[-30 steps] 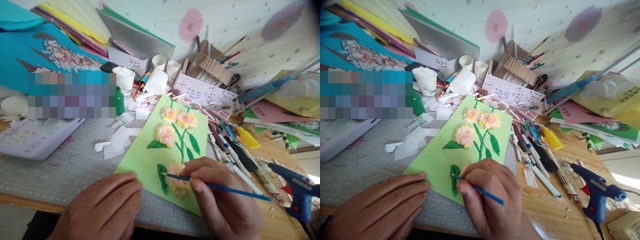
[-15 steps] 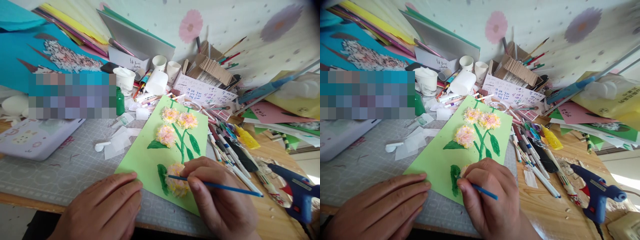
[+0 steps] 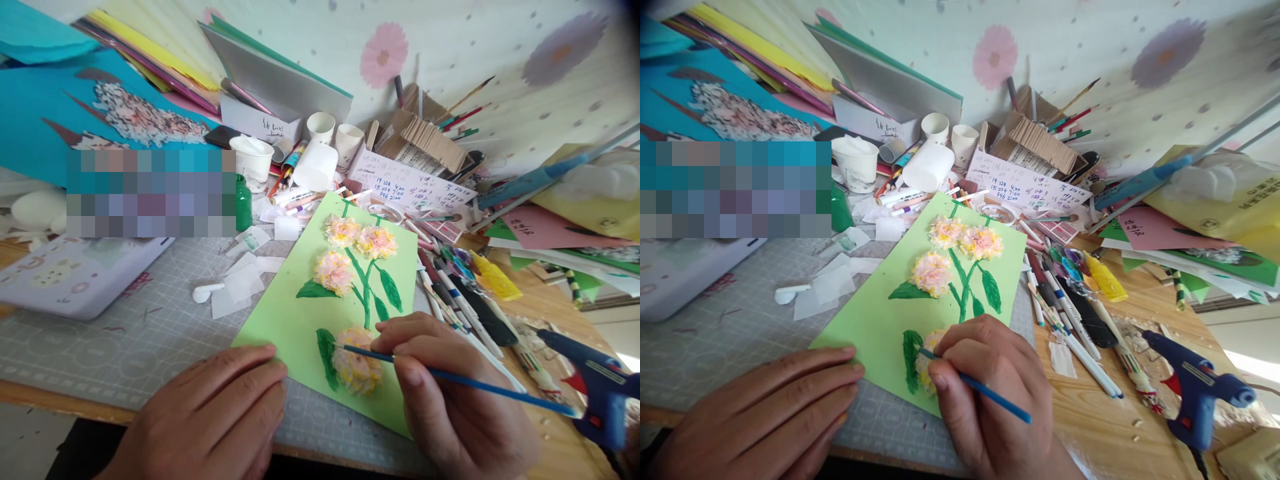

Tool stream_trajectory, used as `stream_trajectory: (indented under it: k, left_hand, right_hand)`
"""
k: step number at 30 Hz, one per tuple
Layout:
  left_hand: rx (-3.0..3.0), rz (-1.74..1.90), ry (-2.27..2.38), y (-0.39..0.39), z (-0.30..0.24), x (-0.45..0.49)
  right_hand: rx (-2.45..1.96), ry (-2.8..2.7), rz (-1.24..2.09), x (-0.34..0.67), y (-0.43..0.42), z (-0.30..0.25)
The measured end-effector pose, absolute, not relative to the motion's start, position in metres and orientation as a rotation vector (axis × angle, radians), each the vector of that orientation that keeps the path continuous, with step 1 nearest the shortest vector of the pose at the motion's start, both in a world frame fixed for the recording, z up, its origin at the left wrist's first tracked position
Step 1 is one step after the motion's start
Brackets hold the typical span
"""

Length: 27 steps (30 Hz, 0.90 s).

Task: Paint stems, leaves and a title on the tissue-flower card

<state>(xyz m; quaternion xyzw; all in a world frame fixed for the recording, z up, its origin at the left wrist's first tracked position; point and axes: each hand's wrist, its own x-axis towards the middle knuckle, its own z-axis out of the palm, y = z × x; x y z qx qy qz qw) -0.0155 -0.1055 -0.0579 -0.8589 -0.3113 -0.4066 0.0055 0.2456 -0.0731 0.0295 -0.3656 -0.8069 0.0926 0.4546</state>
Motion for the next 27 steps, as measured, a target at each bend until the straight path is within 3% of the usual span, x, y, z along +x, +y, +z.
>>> stream_trajectory:
  k: [11,22,27]
  left_hand:
    - [-2.69,-1.29,-0.99,-0.1055,-0.0563,-0.0145]
    - [-2.659,-1.301,-0.984,-0.1077,-0.0602,-0.0139]
    - [-2.658,-1.303,-0.997,-0.106,-0.0591,-0.014]
  right_hand:
    - [-0.857,-2.009,0.401,0.2474,-0.0766,0.0285]
    - [-0.926,-1.996,0.206,0.248,-0.0728,0.0239]
    - [-0.911,-1.974,0.283,0.2463,-0.0743,0.0237]
